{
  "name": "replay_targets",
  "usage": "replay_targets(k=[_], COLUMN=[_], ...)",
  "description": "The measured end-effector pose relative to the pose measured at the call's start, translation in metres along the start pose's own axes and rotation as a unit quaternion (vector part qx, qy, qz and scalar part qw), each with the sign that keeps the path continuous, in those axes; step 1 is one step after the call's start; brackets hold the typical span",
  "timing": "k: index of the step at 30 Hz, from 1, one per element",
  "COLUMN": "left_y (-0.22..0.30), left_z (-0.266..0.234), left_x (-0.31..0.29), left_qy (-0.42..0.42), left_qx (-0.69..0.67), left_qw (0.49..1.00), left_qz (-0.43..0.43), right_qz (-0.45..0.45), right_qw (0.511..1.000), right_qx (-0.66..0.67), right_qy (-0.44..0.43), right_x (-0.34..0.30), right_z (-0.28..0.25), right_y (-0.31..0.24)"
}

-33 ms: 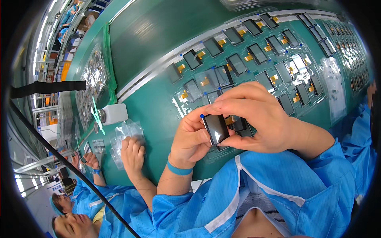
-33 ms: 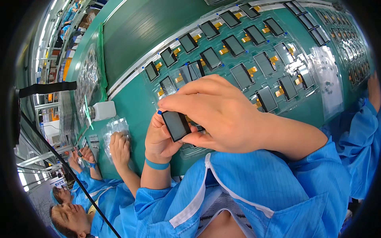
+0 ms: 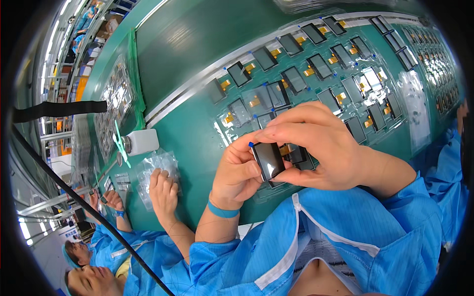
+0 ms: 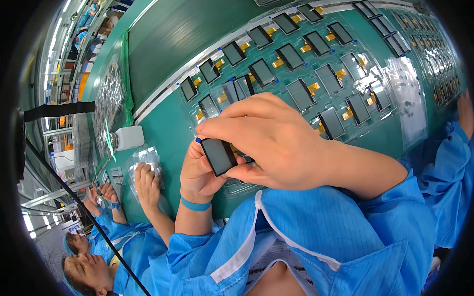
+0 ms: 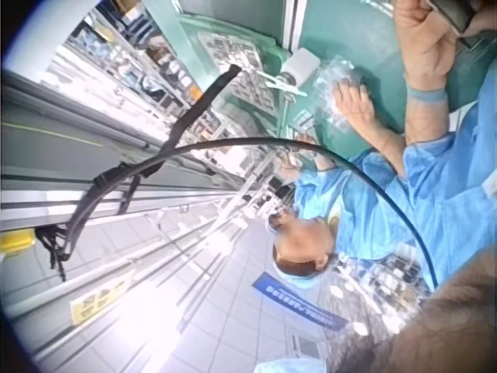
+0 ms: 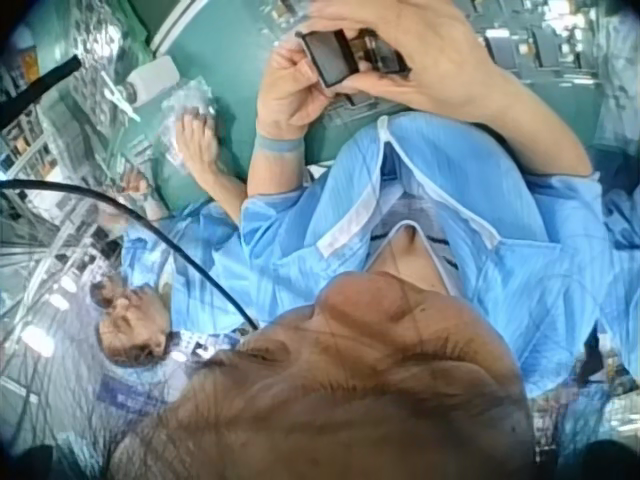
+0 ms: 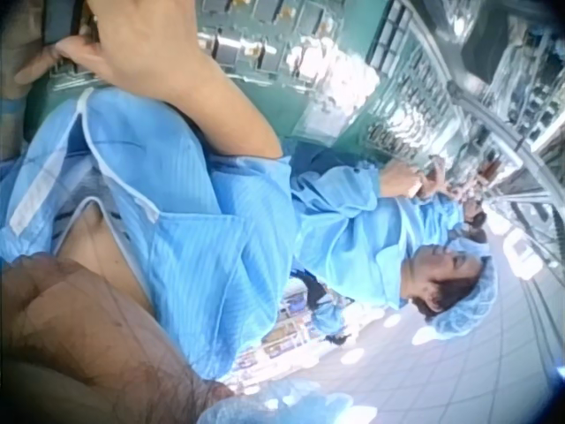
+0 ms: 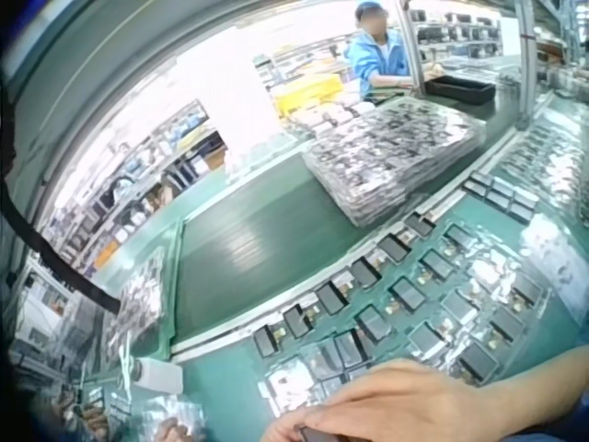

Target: The person assembles electronic screen modules into plastic frames by hand, using adhesive stickers to secure the components.

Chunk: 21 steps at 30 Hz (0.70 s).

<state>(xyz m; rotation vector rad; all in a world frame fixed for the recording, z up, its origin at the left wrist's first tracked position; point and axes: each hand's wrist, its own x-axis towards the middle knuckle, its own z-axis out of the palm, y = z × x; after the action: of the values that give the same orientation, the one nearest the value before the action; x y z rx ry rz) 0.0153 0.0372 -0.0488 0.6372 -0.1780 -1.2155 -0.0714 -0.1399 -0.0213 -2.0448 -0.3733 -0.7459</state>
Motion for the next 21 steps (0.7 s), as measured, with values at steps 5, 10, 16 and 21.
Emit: replay_targets(k=[5,10,16,21], left_y=[0.0002,0.0021,0.0036,0.0027], left_z=[-0.0027,-0.0027,-0.0009,-0.0029], left_x=[0.0016,0.0041,0.0047,0.0049], left_qy=[-0.009,0.001,-0.017,-0.01], left_qx=[-0.008,-0.006,0.004,0.005], left_qw=[1.0,1.0,1.0,1.0], left_qz=[-0.002,-0.005,-0.004,-0.001], right_qz=[-0.003,0.002,-0.002,0.003], right_qw=[1.0,1.0,1.0,1.0], right_qx=[-0.005,-0.007,-0.005,0.0], right_qy=[0.012,0.012,0.014,0.013], right_x=[-0.0001,0.0022,0.0032,0.0037], right_z=[0.0016,0.0016,0.002,0.002], right_y=[0.0008,0.0025,0.0019,0.0021])
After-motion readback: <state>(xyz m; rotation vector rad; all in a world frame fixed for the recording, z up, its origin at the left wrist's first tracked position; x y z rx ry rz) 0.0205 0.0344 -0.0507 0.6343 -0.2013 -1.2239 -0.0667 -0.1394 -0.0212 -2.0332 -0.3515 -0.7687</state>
